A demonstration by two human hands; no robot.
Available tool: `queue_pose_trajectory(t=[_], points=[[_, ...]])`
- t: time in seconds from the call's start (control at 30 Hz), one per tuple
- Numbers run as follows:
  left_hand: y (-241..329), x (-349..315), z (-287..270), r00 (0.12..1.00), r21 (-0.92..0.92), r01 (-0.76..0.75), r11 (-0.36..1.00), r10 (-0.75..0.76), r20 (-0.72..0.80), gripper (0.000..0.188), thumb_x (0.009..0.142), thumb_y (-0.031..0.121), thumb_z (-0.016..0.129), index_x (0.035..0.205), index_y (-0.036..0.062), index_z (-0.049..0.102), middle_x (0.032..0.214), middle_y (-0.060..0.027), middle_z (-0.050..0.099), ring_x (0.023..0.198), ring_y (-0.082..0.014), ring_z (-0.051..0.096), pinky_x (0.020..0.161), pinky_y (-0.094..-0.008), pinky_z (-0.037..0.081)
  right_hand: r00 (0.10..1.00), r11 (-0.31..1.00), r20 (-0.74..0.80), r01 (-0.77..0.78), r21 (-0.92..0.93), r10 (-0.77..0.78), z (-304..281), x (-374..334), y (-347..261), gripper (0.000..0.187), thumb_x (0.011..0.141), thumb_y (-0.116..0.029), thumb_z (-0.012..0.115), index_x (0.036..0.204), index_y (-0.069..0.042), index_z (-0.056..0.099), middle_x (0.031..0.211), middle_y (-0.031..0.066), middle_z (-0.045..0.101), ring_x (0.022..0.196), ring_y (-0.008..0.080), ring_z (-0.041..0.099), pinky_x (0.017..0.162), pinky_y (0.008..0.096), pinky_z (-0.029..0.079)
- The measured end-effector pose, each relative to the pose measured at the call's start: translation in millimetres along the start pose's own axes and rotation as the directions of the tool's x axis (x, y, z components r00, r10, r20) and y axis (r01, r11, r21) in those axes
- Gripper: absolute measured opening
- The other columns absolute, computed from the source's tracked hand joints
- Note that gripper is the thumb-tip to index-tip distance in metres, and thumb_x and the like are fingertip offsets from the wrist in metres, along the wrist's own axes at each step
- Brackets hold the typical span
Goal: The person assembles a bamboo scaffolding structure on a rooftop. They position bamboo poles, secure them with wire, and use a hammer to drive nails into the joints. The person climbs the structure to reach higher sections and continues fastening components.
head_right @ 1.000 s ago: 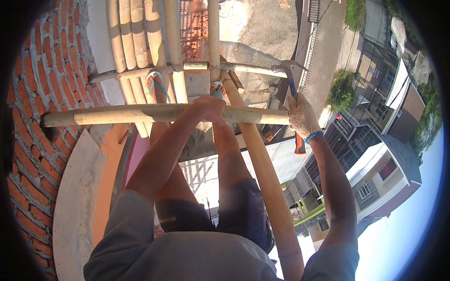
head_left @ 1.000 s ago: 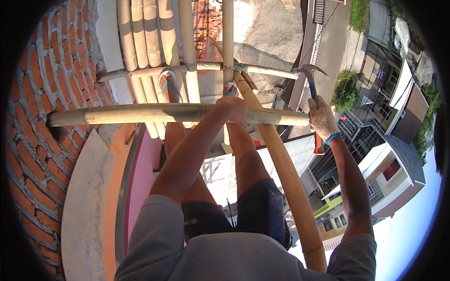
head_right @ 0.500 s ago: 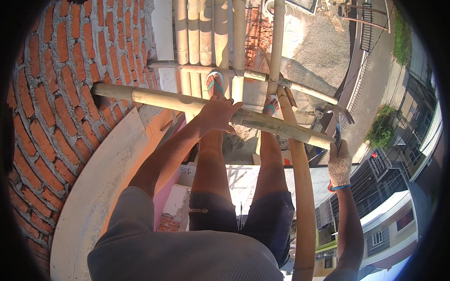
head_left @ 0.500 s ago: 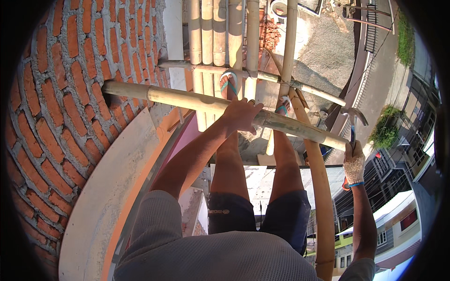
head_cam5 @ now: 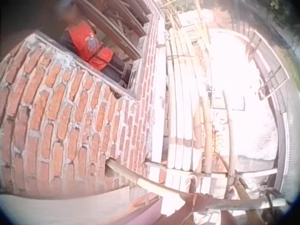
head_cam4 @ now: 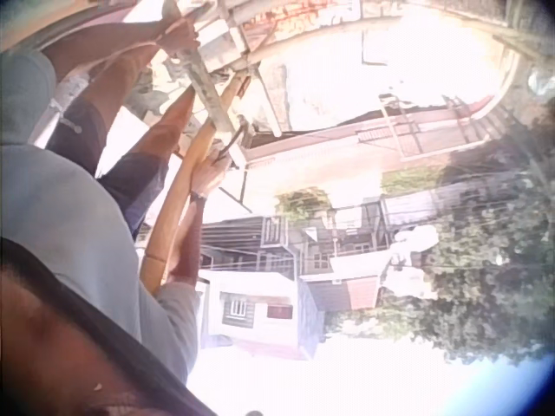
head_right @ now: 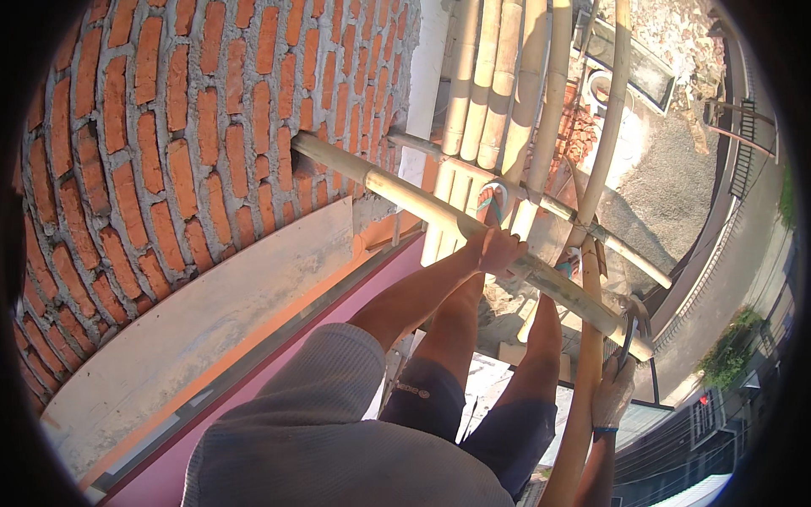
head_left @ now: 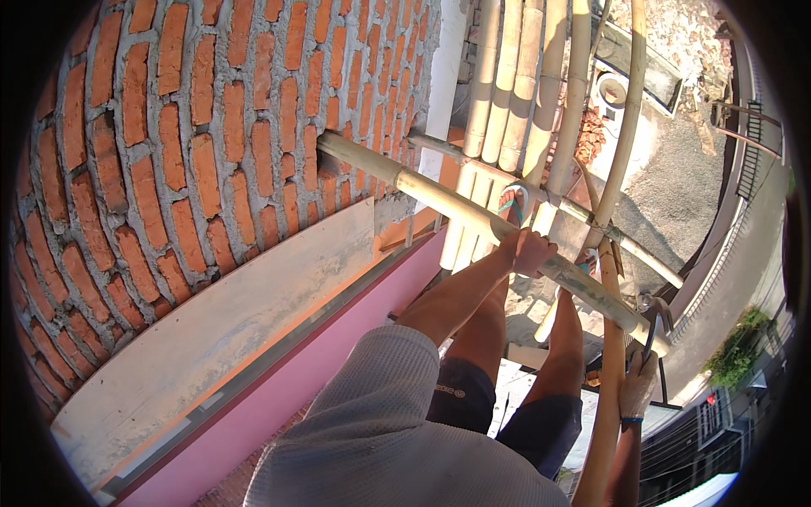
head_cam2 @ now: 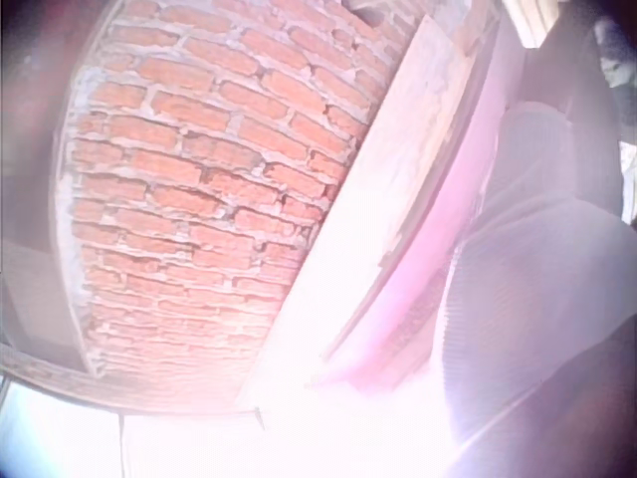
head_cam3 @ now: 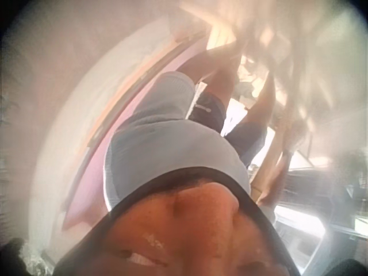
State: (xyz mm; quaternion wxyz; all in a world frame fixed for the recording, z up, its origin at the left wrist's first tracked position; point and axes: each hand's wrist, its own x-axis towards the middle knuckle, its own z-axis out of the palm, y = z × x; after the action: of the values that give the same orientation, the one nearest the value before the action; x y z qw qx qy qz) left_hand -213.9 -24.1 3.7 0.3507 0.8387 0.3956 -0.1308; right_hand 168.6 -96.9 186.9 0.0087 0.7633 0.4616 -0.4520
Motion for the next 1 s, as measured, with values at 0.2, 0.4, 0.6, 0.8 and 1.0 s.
queue_pose_trajectory(t=[0.2, 0.4, 0.6, 0.8, 1.0], points=[[2, 1, 0, 0.998, 0.022, 0.030, 0.999, -0.031, 0.052, 0.065, 0.073, 0.051, 0.084, 0.114, 0.0056, 0.063, 0.093, -0.0120, 0.073, 0.090, -0.0304, 0.075, 0.080, -0.0451, 0.060, 0.994, 0.997, -0.069, 0.080, -0.019, -0.081, 1, -2, -5, 0.020, 0.105, -0.016, 0.059, 0.095, 0.002, 0.055, 0.077, 0.0199, 0.054, 0.072, 0.0381, 0.055, 0.069, 0.0492, 0.044], [-1, 1, 6, 1.000, -0.019, 0.003, 1.000, -0.003, -0.002, 0.068, 0.067, 0.049, 0.087, 0.111, 0.0042, 0.063, 0.088, -0.0140, 0.072, 0.082, -0.0336, 0.075, 0.074, -0.0471, 0.060, 0.998, 0.997, -0.061, 0.029, -0.078, -0.034, -4, -4, -22, 0.020, 0.102, -0.015, 0.061, 0.093, 0.002, 0.056, 0.078, 0.0237, 0.059, 0.074, 0.0426, 0.062, 0.069, 0.0508, 0.046], [-4, 3, 16, 1.000, 0.008, -0.017, 1.000, 0.017, -0.001, 0.067, 0.070, 0.051, 0.087, 0.111, 0.0040, 0.061, 0.092, -0.0154, 0.072, 0.083, -0.0337, 0.075, 0.073, -0.0470, 0.060, 0.988, 0.989, -0.085, 0.119, -0.090, -0.126, -8, -4, -26, 0.017, 0.099, -0.014, 0.062, 0.091, 0.001, 0.057, 0.077, 0.0256, 0.061, 0.077, 0.0482, 0.064, 0.068, 0.0525, 0.048], [-2, 0, 14, 1.000, 0.010, -0.020, 1.000, 0.020, -0.010, 0.065, 0.073, 0.053, 0.085, 0.110, 0.0051, 0.062, 0.094, -0.0145, 0.072, 0.082, -0.0331, 0.075, 0.074, -0.0471, 0.060, 0.985, 0.988, -0.124, 0.112, -0.105, -0.124, -4, -5, -23, 0.018, 0.098, -0.016, 0.061, 0.089, -0.001, 0.057, 0.071, 0.0235, 0.061, 0.070, 0.0462, 0.065, 0.065, 0.0540, 0.047], [0, -4, 7, 0.997, 0.044, -0.032, 0.999, 0.035, -0.062, 0.065, 0.073, 0.058, 0.083, 0.107, 0.0061, 0.063, 0.087, -0.0100, 0.069, 0.081, -0.0314, 0.073, 0.075, -0.0466, 0.059, 0.984, 0.975, -0.098, 0.132, -0.177, -0.151, -7, -2, -17, 0.018, 0.098, -0.016, 0.061, 0.088, -0.002, 0.055, 0.069, 0.0230, 0.060, 0.066, 0.0441, 0.065, 0.061, 0.0524, 0.048]])
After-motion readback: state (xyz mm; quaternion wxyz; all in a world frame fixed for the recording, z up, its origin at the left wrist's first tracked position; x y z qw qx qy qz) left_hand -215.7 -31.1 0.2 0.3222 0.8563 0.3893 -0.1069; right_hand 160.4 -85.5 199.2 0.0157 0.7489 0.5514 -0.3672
